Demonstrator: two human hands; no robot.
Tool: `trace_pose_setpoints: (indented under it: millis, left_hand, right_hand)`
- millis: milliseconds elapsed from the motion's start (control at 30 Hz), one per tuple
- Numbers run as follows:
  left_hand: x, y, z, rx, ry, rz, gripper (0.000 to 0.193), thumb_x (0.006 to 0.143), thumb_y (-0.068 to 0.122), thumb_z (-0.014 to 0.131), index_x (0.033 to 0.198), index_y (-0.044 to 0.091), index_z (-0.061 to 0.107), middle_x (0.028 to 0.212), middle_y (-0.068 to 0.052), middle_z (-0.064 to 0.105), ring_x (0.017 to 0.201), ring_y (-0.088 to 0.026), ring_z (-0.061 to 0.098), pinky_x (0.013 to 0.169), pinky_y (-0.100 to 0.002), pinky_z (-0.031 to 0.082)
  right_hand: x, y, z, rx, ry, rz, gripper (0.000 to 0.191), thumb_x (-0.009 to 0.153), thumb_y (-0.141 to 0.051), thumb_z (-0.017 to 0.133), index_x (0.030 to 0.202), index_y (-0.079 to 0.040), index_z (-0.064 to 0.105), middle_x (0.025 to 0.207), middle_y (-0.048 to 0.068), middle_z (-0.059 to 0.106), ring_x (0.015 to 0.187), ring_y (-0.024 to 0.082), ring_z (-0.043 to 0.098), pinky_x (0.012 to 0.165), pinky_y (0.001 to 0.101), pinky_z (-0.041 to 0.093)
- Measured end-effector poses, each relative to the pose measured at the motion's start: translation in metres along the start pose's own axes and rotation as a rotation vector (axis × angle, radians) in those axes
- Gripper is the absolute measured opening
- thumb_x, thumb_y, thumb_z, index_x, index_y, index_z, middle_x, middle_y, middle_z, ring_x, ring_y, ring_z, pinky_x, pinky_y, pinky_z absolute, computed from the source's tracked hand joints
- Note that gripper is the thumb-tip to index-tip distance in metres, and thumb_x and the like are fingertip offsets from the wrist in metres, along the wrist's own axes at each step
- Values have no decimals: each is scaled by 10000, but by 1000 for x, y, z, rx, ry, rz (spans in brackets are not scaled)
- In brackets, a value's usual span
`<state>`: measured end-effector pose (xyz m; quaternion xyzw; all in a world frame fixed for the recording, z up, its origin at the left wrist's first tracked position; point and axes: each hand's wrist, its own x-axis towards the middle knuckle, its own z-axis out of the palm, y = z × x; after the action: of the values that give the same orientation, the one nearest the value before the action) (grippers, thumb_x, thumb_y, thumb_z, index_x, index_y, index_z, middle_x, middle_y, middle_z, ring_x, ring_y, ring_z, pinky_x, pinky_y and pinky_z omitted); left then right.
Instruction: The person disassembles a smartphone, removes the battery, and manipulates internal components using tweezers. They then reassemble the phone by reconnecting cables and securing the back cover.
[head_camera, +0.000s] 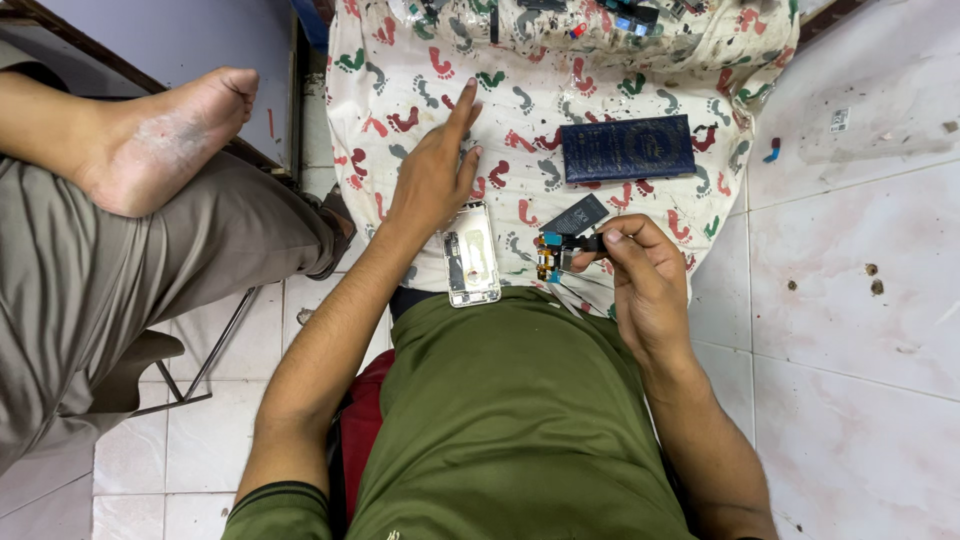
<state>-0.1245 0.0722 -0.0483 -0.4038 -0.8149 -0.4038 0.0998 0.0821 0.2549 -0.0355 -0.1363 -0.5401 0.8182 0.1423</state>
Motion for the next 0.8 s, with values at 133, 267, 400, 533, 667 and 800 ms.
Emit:
trace_pose_setpoints:
  millis: [133, 267, 400, 533, 667, 800]
  left_hand:
    - [2, 2, 3, 115, -27, 57, 679, 942, 35, 639, 1570, 31, 379, 1329, -242, 639, 1322, -388, 570, 1089, -450, 481]
    - [-2, 2, -1, 161, -236, -323, 315, 1023, 320, 653, 1221, 76, 630, 1212, -110, 698, 1195, -266, 626, 1087, -380, 473]
    - [-7, 3, -3, 121, -171, -373, 235, 1004, 312, 656, 1080, 114, 758, 1104, -63, 763, 1080, -247, 650, 1019, -379, 454]
    - [-17, 15, -7, -281, 17, 3, 326, 960, 10, 545, 1251, 60, 684, 1258, -145, 712, 1182, -280, 654, 1044, -401, 472]
    - [-35, 42, -18, -526, -164, -23, 255, 985, 158, 701, 1228, 81, 697, 1229, -110, 724, 1172, -265, 700, 1037, -392, 530]
    - [-42, 68, -30, -554, -215, 23, 209, 936, 152, 767, 1124, 71, 724, 1161, -83, 750, 1123, -229, 722, 998, -363, 547]
  right_hand:
    - [-1, -1, -1, 10, 0, -2, 99, 1062, -90, 576, 1079, -5, 625, 968, 109, 698, 891, 198, 711, 900, 347, 565]
    - [-1, 1, -1, 13, -1, 12, 104, 1061, -93, 579, 1079, -2, 627, 965, 104, 693, 888, 198, 710, 902, 340, 560]
    - [0, 4, -1, 35, -1, 16, 108, 1058, -95, 589, 1084, 3, 629, 970, 99, 687, 887, 201, 703, 897, 341, 554]
    - [0, 4, -1, 26, 4, 24, 111, 1054, -101, 593, 1080, 2, 627, 967, 99, 687, 888, 202, 705, 901, 338, 551]
    - [-2, 2, 0, 1, 8, 10, 121, 1051, -107, 595, 1081, 6, 627, 963, 105, 691, 885, 197, 706, 898, 328, 538]
    - [-4, -1, 4, -45, 0, -17, 130, 1061, -112, 596, 1084, 11, 629, 968, 106, 691, 890, 192, 707, 899, 324, 532]
